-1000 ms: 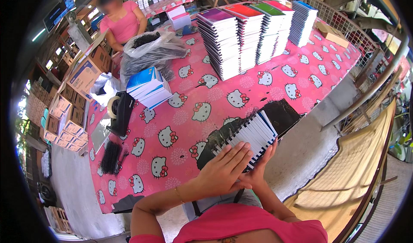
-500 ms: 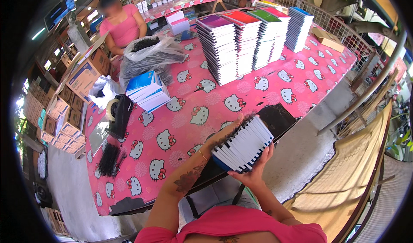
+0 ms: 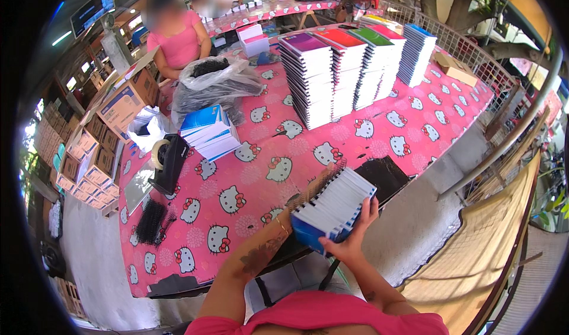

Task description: The person repeatedly picks up blue spiral-bound notebooks from a pile on a pink Hello Kitty tablecloth, aligns them, and places them into a growing stack. The hands remain in view throughout, performing the same pick-and-place motion.

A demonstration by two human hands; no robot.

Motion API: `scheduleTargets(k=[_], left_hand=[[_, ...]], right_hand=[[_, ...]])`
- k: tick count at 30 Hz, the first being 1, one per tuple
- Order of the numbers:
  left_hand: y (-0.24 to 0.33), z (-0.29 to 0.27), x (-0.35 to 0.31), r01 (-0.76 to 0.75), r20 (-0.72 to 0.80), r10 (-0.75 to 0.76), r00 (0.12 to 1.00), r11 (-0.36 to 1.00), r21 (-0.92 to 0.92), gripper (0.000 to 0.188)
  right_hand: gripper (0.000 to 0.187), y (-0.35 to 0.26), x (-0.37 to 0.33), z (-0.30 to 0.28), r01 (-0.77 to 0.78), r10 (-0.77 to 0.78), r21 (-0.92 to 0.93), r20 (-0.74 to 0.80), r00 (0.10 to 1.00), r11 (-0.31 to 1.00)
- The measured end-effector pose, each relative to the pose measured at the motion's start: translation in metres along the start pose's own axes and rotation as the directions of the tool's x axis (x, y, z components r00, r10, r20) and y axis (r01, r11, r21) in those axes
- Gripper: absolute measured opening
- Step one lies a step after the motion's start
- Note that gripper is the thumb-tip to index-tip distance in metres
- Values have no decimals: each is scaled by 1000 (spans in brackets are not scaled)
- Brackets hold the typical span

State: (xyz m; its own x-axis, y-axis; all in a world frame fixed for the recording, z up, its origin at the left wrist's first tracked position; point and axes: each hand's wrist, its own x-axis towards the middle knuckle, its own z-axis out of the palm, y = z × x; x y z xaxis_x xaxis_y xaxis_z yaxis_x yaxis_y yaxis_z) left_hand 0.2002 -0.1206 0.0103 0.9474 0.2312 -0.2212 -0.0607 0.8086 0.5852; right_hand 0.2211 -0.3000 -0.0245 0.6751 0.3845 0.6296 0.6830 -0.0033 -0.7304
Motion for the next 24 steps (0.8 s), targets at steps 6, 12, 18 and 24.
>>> scheduleTargets(k=[6, 12, 18, 24], left_hand=[[20, -9, 6, -30, 31, 31, 999, 999, -35, 75], [44, -13, -10, -53, -173, 68, 983, 994, 92, 81], [64, -30, -23, -33, -240, 107, 965, 955, 294, 80], [58, -29, -11, -123, -222, 151, 963, 983, 134, 74]], right_hand=[[101, -9, 118, -8, -711, 439, 489, 564, 699, 505], [85, 33, 183, 37, -965, 248, 241, 933, 260, 103], [85, 52, 200, 81, -977, 312, 126, 934, 175, 170], [106, 77, 217, 91, -909, 441, -47, 884, 155, 414]])
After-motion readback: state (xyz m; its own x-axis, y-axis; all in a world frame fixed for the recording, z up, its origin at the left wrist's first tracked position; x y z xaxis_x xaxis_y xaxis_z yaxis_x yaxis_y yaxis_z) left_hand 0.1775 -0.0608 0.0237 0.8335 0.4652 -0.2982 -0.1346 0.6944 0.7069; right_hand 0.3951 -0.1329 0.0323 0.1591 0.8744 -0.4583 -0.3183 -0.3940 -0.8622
